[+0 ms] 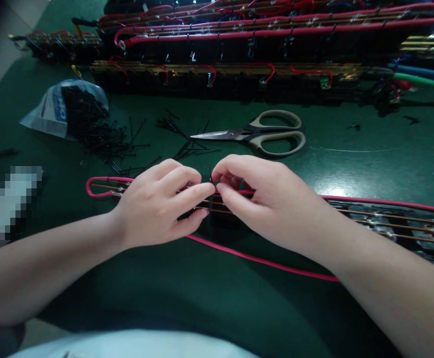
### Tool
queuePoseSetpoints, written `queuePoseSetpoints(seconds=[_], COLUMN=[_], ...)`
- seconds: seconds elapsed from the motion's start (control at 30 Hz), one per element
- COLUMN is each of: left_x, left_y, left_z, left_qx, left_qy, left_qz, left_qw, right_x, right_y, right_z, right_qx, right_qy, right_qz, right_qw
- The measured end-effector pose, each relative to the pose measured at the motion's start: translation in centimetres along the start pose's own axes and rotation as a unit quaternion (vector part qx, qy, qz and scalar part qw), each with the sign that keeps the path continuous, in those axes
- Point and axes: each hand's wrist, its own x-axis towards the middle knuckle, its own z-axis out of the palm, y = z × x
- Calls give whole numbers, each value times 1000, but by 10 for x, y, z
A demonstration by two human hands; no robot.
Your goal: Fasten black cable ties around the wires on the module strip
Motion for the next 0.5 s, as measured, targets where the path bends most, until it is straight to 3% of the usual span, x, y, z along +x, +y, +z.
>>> queuePoseSetpoints(seconds=[0.5], left_x=[0], left_y=[-1], left_z=[-1], left_qx=[1], left_qy=[2], left_qz=[2], left_qw=[1000], right_x=[1], right_y=[0], right_z=[1], right_qx=[3], right_qy=[-3], right_qz=[3], right_qw=[1000])
